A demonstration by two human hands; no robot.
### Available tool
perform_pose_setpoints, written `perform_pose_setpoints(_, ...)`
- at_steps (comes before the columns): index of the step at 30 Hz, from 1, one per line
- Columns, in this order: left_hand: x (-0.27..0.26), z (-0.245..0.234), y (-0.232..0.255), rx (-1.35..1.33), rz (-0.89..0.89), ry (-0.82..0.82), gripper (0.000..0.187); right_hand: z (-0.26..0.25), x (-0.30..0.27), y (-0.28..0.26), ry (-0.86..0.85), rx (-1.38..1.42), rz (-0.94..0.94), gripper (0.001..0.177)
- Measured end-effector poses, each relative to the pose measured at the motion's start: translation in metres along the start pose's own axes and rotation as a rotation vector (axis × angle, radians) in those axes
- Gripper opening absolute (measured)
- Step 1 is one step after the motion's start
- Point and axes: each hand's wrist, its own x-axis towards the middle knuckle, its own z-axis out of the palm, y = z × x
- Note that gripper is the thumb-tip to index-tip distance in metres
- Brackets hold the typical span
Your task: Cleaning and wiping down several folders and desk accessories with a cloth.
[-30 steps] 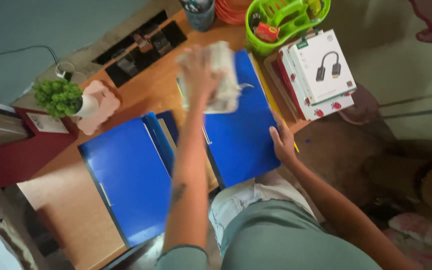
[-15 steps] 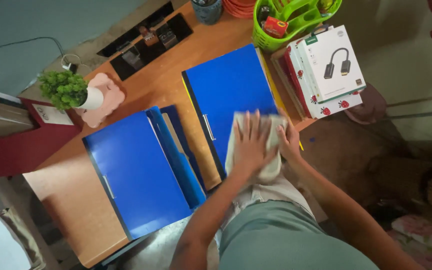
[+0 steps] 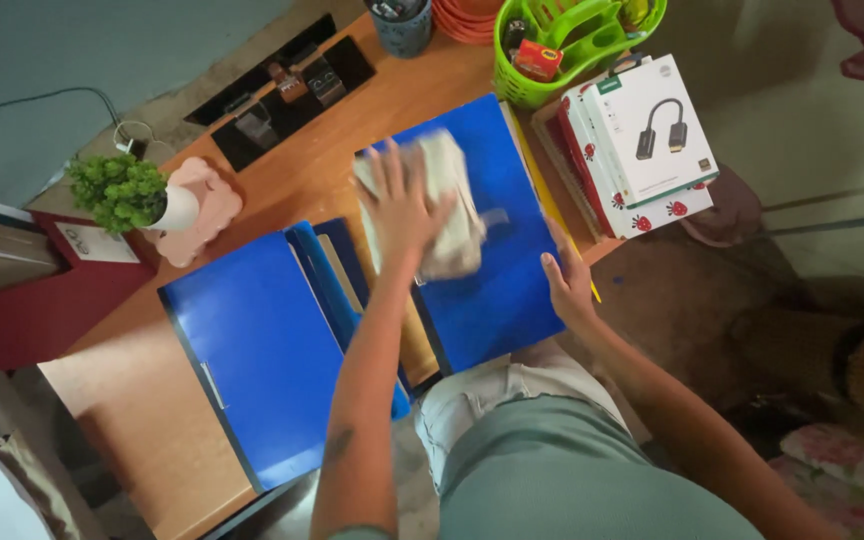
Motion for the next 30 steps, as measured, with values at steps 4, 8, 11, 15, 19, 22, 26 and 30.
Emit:
perform_pose_setpoints(4, 0.034, 0.04, -0.018, 0.127, -0.209, -0.004, 0.084, 0.0, -0.003, 0.013, 0.013, -0.051, 0.005, 0.052)
perform_pose_setpoints(8, 0.024, 0.024, 0.004, 0.153, -0.225, -0.048, 0.089, -0.002, -0.001, 0.012, 0.015, -0.106, -0.02, 0.052)
perform_pose_setpoints(11, -0.011, -0.015, 0.048, 0.113, -0.162, -0.132, 0.088, -0.003, -0.001, 0.019, -0.012, -0.063, -0.023, 0.055)
perform_pose_setpoints(15, -0.058, -0.047, 0.118, 0.061, -0.017, -0.235, 0.089, -0.003, -0.003, 0.036, -0.017, -0.061, -0.036, 0.055)
perform_pose_setpoints(19, -0.085, -0.018, 0.149, -0.184, -0.08, -0.304, 0.079, -0.011, -0.002, 0.068, -0.013, 0.063, 0.068, 0.053)
perform_pose_setpoints(22, -0.089, -0.01, 0.148, -0.367, -0.195, -0.294, 0.068, -0.023, 0.0, 0.035, -0.13, 0.109, 0.143, 0.07)
perform_pose_setpoints(26, -0.078, -0.035, 0.138, -1.006, -0.28, -0.389, 0.065, -0.04, -0.011, 0.039, -0.176, -0.32, 0.382, 0.1)
perform_pose_setpoints(30, -0.077, -0.062, 0.113, -1.696, -0.351, 0.077, 0.079, -0.078, 0.01, 0.009, -0.017, -0.319, 0.293, 0.083)
